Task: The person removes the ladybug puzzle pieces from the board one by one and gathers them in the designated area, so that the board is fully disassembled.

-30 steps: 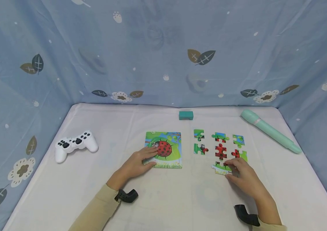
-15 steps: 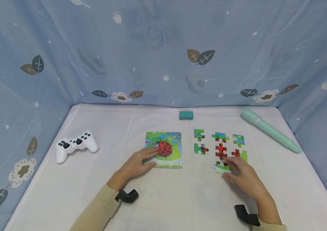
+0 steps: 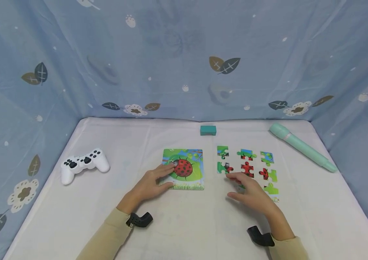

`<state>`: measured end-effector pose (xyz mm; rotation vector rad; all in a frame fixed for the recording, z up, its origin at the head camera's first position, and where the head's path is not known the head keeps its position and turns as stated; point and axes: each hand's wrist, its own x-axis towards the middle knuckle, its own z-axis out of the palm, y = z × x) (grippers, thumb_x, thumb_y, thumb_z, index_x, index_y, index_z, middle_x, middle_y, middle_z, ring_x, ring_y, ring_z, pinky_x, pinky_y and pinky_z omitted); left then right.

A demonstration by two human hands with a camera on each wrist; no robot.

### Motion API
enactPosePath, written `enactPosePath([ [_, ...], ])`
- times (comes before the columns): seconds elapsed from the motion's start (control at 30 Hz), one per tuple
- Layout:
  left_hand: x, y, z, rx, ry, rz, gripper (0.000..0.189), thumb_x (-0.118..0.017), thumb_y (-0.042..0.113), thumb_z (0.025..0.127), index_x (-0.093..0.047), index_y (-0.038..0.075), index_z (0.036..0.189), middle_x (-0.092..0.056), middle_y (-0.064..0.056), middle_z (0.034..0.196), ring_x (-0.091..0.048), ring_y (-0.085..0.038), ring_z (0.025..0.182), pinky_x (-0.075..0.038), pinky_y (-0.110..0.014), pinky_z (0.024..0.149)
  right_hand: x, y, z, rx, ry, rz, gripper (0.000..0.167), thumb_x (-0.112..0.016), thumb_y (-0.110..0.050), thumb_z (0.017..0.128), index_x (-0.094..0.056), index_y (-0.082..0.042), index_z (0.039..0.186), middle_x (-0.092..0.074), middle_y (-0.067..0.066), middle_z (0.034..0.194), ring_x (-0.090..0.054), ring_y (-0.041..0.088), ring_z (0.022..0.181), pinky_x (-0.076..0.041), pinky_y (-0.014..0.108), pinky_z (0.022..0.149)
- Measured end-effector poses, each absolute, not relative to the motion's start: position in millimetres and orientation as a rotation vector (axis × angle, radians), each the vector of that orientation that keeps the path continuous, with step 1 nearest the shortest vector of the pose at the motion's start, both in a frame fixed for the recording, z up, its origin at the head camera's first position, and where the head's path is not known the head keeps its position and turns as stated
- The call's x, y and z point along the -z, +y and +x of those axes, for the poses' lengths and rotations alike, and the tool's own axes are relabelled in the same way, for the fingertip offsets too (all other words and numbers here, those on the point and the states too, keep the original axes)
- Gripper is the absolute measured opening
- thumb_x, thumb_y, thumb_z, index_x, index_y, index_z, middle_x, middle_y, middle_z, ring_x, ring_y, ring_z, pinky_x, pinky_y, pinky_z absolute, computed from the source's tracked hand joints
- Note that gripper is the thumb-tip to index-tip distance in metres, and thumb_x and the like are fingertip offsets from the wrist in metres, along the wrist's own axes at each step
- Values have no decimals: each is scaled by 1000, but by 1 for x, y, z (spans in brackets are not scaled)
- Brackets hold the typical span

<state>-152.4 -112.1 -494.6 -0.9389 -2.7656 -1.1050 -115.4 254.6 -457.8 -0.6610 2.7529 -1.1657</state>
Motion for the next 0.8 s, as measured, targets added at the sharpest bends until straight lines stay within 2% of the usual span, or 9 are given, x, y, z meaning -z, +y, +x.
enactPosePath([
  [0.1, 494, -119, -153, 1094, -2804, -904, 58, -70, 34, 86, -54, 6, 134, -48, -3, 144, -39, -25, 137, -29, -39, 116, 457, 237, -122, 1182, 2685, -714, 51, -74, -23, 83, -56, -7, 127, -60, 6, 126, -56, 23, 115, -46, 19, 97],
  [0.3, 495, -126, -153, 1004, -2812, -938, 67, -71, 40, 82, -52, 4, 135, -47, -6, 144, -39, -23, 137, -25, -36, 118, 456, 199, -134, 1219, 2569, -794, 52, -75, -20, 82, -55, -6, 128, -59, 7, 128, -54, 24, 119, -47, 36, 100],
  [0.53, 493, -130, -152, 888, -2853, -941, 77, -70, 47, 81, -47, 2, 139, -40, -6, 149, -31, -22, 141, -24, -37, 118, 461, 154, -148, 1229, 2484, -938, 52, -73, -21, 84, -55, -6, 129, -61, 7, 125, -56, 24, 117, -47, 40, 100],
  [0.8, 495, -133, -154, 810, -2851, -955, 79, -68, 50, 82, -43, 4, 141, -37, -3, 151, -30, -18, 142, -23, -36, 119, 463, 112, -163, 1226, 2432, -934, 53, -73, -14, 83, -53, -1, 130, -59, 11, 124, -57, 24, 111, -50, 41, 95],
])
